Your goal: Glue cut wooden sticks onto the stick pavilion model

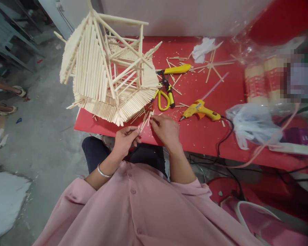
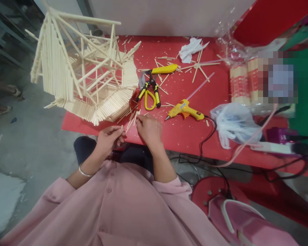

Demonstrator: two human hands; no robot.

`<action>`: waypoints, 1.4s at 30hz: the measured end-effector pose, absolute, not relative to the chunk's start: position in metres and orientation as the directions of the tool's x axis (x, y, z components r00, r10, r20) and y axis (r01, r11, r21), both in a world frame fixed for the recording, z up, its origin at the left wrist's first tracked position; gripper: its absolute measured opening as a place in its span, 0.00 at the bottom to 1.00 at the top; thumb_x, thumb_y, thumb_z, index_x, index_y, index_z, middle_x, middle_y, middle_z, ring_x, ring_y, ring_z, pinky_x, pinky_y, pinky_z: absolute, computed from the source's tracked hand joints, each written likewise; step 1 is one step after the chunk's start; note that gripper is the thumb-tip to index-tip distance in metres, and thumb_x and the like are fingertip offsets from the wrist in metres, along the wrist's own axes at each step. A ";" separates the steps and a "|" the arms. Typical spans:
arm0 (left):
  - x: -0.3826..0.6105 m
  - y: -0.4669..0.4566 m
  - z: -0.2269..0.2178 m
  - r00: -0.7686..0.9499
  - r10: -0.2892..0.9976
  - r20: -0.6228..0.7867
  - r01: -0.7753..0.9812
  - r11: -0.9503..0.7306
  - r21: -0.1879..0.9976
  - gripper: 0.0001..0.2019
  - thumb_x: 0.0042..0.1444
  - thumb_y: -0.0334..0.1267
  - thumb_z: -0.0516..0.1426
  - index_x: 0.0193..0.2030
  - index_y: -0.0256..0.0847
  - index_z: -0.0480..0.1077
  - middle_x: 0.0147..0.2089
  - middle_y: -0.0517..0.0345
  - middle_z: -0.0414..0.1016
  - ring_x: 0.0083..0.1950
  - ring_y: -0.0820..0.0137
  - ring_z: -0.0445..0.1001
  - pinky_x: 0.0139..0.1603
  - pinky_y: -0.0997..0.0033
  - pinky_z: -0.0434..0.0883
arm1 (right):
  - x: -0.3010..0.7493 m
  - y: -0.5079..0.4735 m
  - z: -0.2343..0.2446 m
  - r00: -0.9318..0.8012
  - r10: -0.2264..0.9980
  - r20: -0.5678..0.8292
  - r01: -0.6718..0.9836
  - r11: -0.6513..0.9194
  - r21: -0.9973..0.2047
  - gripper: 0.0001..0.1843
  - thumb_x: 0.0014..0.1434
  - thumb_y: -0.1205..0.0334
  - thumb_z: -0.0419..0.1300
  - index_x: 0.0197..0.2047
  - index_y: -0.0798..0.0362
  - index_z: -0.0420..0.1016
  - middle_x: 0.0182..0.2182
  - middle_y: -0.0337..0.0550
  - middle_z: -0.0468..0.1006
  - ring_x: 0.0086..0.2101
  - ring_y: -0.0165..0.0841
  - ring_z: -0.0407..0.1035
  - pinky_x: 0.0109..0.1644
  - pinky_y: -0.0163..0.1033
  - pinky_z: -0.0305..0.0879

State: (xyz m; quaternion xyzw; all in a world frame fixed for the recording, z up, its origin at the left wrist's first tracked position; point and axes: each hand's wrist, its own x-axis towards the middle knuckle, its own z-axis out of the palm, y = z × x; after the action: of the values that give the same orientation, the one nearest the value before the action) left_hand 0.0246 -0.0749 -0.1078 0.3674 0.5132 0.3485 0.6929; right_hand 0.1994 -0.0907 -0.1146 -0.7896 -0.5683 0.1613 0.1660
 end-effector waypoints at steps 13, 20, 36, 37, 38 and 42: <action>0.031 -0.062 -0.116 0.206 0.870 -0.448 -0.044 0.466 0.884 0.17 0.47 0.45 0.70 0.33 0.33 0.74 0.25 0.57 0.77 0.18 0.76 0.72 0.14 0.80 0.62 | 0.192 -0.067 -0.119 0.354 0.935 0.004 0.878 -0.331 -0.346 0.17 0.65 0.58 0.53 0.42 0.53 0.84 0.38 0.55 0.82 0.33 0.38 0.72 0.33 0.39 0.57; 0.045 -0.047 -0.111 0.195 0.814 -0.547 0.091 0.540 0.837 0.10 0.58 0.38 0.63 0.31 0.34 0.70 0.21 0.62 0.72 0.14 0.77 0.69 0.13 0.80 0.61 | 0.193 -0.070 -0.109 0.376 0.916 -0.144 0.857 -0.402 -0.322 0.16 0.64 0.60 0.54 0.40 0.56 0.83 0.39 0.59 0.82 0.35 0.41 0.74 0.37 0.41 0.61; 0.038 -0.076 -0.110 0.317 0.774 -0.549 -0.262 0.628 0.733 0.21 0.41 0.48 0.72 0.35 0.34 0.75 0.26 0.62 0.75 0.18 0.81 0.68 0.13 0.82 0.58 | 0.184 -0.117 -0.100 0.215 0.977 0.012 0.562 -0.114 -0.820 0.12 0.59 0.55 0.58 0.33 0.52 0.80 0.30 0.43 0.81 0.29 0.32 0.71 0.36 0.37 0.64; 0.039 -0.077 -0.108 0.334 0.766 -0.548 -0.278 0.636 0.720 0.22 0.40 0.49 0.72 0.35 0.34 0.75 0.24 0.63 0.74 0.19 0.80 0.68 0.14 0.82 0.59 | 0.181 -0.120 -0.099 0.206 0.979 0.016 0.566 -0.105 -0.818 0.12 0.59 0.56 0.58 0.34 0.52 0.81 0.31 0.44 0.81 0.30 0.32 0.72 0.36 0.37 0.64; 0.040 -0.079 -0.106 0.347 0.763 -0.546 -0.289 0.641 0.712 0.22 0.39 0.49 0.73 0.33 0.35 0.74 0.22 0.64 0.72 0.18 0.80 0.68 0.14 0.82 0.59 | 0.178 -0.122 -0.098 0.199 0.980 0.023 0.573 -0.097 -0.814 0.11 0.59 0.57 0.58 0.35 0.52 0.81 0.31 0.44 0.81 0.30 0.32 0.72 0.36 0.37 0.65; 0.037 -0.086 -0.095 0.372 0.786 -0.494 -0.301 0.605 0.737 0.23 0.38 0.52 0.73 0.30 0.37 0.71 0.18 0.65 0.70 0.16 0.79 0.66 0.13 0.82 0.58 | 0.177 -0.133 -0.089 0.135 0.989 0.052 0.578 -0.036 -0.815 0.10 0.61 0.57 0.60 0.36 0.50 0.82 0.30 0.42 0.80 0.30 0.31 0.72 0.35 0.36 0.66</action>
State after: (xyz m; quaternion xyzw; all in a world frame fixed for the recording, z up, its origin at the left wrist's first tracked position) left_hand 0.0374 -0.0865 -0.0948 0.2760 0.4391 0.3481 0.7810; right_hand 0.1775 -0.1330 -0.0887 -0.6612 -0.5929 0.2845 0.3611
